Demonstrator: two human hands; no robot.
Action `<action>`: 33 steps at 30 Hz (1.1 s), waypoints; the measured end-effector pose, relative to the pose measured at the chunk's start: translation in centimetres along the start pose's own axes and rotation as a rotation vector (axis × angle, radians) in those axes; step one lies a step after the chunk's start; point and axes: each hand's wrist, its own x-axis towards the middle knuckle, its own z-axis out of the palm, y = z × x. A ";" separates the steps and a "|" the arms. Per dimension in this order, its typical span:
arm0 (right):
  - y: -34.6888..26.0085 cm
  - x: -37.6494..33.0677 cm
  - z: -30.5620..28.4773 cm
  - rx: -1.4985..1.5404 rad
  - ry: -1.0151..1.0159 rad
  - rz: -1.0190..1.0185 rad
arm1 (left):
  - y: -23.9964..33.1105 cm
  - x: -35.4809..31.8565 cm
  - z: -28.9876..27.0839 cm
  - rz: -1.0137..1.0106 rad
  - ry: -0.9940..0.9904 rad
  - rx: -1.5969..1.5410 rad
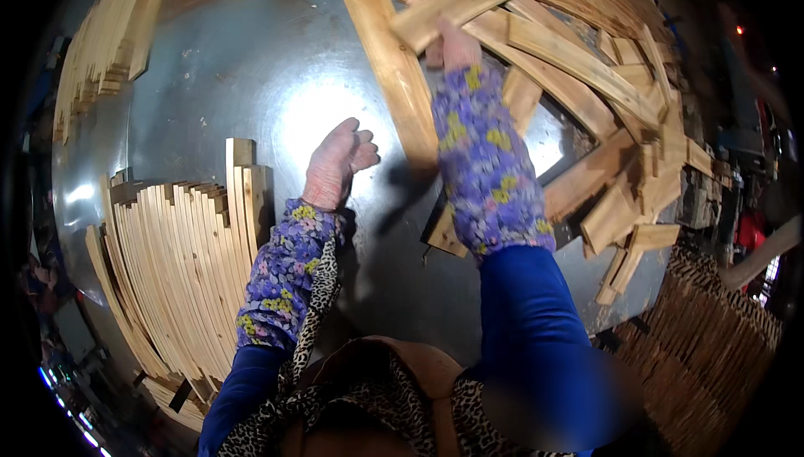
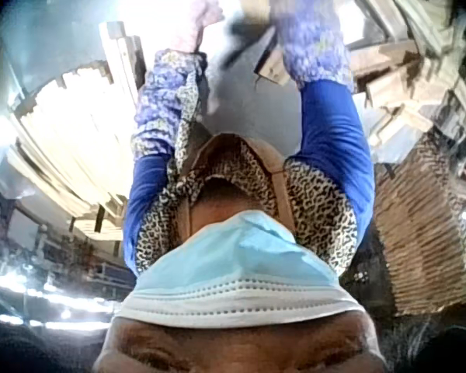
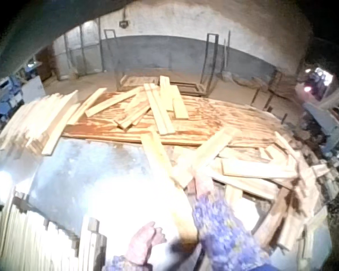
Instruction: The person sorts wooden planks on a metal table, picking them up one by one and stacking them into a neat pile. They occasionally adjust the stack and move planks from a scattered pile to the organized stack.
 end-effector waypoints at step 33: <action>-2.9 -13.2 -9.0 -0.613 -0.408 -0.020 | -3.0 -14.2 0.3 0.900 0.249 1.624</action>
